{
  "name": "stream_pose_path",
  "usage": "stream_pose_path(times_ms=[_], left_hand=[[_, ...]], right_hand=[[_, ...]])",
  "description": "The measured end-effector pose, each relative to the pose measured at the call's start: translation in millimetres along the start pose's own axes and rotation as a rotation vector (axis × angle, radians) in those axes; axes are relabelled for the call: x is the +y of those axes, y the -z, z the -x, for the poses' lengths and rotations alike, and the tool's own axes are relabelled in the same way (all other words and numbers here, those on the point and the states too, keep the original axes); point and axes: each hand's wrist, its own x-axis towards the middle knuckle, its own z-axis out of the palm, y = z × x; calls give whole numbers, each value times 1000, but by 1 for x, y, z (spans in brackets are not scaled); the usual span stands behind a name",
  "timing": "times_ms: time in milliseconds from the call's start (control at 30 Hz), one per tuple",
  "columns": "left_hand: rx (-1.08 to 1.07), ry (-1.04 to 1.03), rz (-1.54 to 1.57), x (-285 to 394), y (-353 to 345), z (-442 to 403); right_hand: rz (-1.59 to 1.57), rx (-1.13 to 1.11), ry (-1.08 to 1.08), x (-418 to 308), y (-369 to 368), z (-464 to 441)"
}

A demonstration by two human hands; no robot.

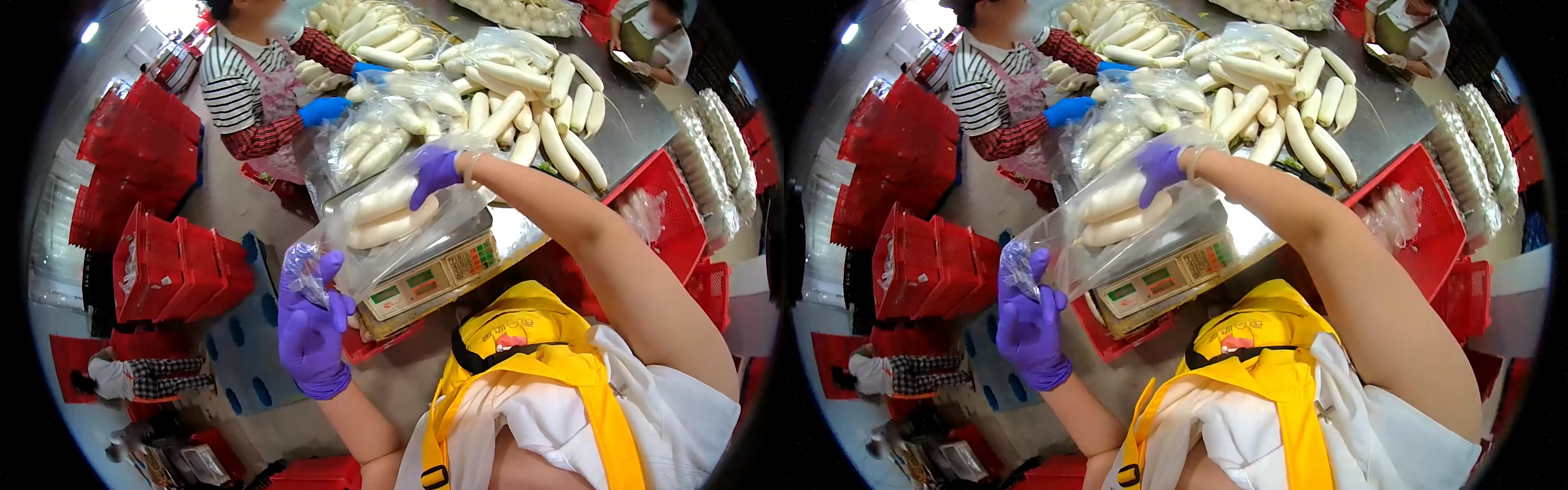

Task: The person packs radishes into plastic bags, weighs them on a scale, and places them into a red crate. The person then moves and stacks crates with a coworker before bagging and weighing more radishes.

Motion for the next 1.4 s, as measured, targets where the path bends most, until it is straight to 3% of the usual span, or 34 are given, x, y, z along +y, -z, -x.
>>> stream_pose_path(times_ms=[133, 200, 233, 333, 367, 400, 533, 600, 733, 800, 900, 933, 967, 1000, 1033, 1067, 1100, 1200, 1267, 1300, 1333, 1367, 1400], left_hand=[[-150, 19, 45, -7, -5, -25], [-149, 5, -12, -11, -11, -34], [-144, 15, -12, -14, -12, -36], [-117, -4, -49, -18, -20, -45], [-63, -8, -63, -20, -22, -48], [-11, -13, -78, -22, -24, -50], [22, -47, -105, -24, -30, -56], [-2, -50, -114, -25, -30, -63], [123, -105, -154, -33, -36, -73], [107, -79, -69, -34, -35, -74], [148, -116, -50, -34, -39, -79], [152, -109, -50, -35, -39, -80], [158, -112, -46, -35, -39, -81], [163, -119, -42, -35, -38, -82], [165, -118, -40, -35, -39, -83], [181, -107, -93, -36, -41, -83], [199, -95, -148, -36, -44, -82], [259, -67, -161, -42, -62, -80], [104, -57, -237, -45, -56, -72], [203, -92, -198, -44, -66, -69], [301, -125, -160, -44, -73, -66], [252, -116, -152, -43, -69, -62], [218, -118, -94, -39, -60, -57]], right_hand=[[-109, 55, -68, 19, 22, 21], [219, 360, 221, 43, 14, 22], [139, 400, 220, 49, 8, 24], [9, 302, 207, 56, 7, 24], [-110, 351, 421, 63, -2, 19], [-150, 344, 357, 42, 7, 30], [-77, 443, 457, 34, -3, 27], [4, 557, 604, 42, -7, 16], [20, 408, 548, 36, 7, 24], [77, 440, 573, 41, 7, 24], [-80, 503, 509, 60, -5, 23], [-513, 32, 54, 40, 18, 42], [-550, -68, 214, 43, 33, 58], [-540, -283, 161, 32, 65, 85], [-640, -496, 362, 48, 69, 95], [-585, -724, 201, 42, 87, 110], [-124, -697, 18, 14, 122, 127], [235, 135, 187, 8, 106, 151], [-14, 214, 408, -18, 92, 140], [-132, 152, 520, -33, 80, 125], [-155, 109, 556, -48, 63, 103], [1, 180, 511, -57, 36, 72], [-84, 414, 429, -52, 8, 41]])
